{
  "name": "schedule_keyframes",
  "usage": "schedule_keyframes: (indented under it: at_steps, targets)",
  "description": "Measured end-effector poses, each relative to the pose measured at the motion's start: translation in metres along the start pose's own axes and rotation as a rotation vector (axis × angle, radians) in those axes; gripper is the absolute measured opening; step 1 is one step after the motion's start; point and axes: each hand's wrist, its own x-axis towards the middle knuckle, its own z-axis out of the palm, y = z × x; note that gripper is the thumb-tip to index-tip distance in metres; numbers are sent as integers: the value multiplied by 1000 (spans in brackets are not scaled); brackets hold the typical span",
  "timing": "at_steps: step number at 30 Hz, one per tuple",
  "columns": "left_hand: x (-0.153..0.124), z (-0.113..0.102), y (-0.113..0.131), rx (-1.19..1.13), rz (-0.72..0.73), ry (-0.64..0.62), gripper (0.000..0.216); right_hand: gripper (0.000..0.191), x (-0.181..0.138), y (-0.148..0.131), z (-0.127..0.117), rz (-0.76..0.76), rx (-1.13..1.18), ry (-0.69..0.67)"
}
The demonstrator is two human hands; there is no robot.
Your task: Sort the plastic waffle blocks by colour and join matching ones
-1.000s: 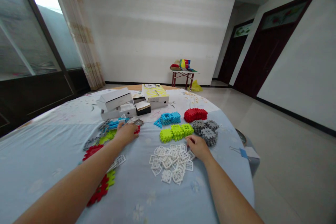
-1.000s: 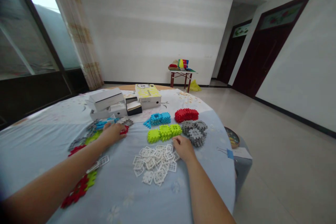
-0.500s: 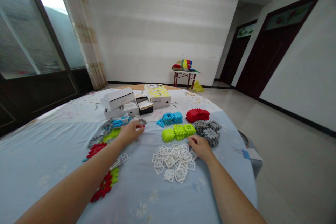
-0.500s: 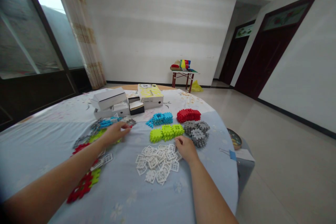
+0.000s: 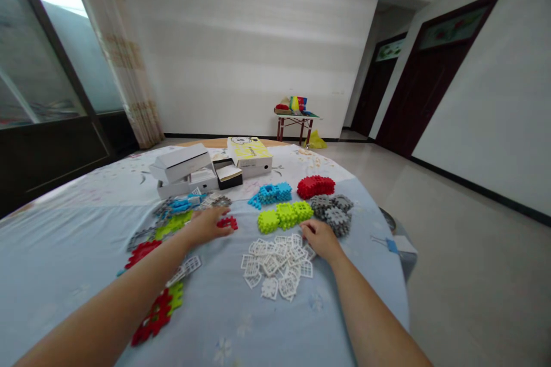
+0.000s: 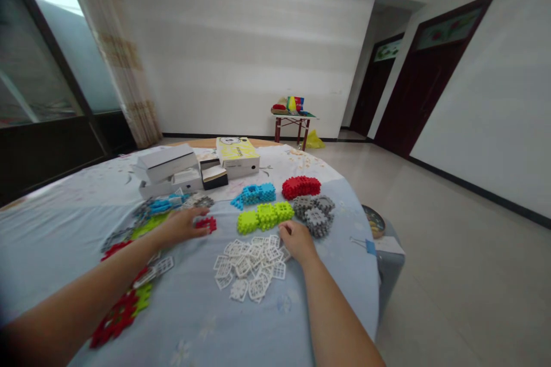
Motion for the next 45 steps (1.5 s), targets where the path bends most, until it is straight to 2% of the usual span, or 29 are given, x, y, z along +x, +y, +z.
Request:
schedule_keyframes:
  at_steps: [3,8,13,17,21,25,27,30,34,37,40,45]
  targets:
    - [1,1,3,113,-30,-88,74,28,0,-3,0,5,-6,8]
    - [8,4,-2,124,-46,-133,70,26,0,-7,-2,13,-22,10]
    - [16,6,-10,88,-71,-119,69,25,1,-8,-3,5,-27,14]
    - [17,3,-7,112,-110,-124,62,24,2,-8,-3,24,-27,6]
    - [19,-8,-1,127,-136,-123,58,24,1,-9,-3,26,-18,11]
    - [39,-25,9,-22,-96,-29,61,24,2,-9,-2,39,-24,14]
    - [59,-31,26,-120,-24,30,65,24,2,-9,-1,47,-27,16]
    - [94,-32,75,-178,58,105,67,24,2,-9,0,53,-23,21]
    - [138,-17,158,-104,154,142,64,25,2,-11,0,62,-24,27]
    - [164,-2,203,-43,151,151,63,25,3,-11,0,63,-16,38]
    - [186,10,224,-32,142,148,63,25,4,-11,1,76,-5,41]
    - [220,17,233,-31,68,141,66,24,4,-10,2,98,15,40]
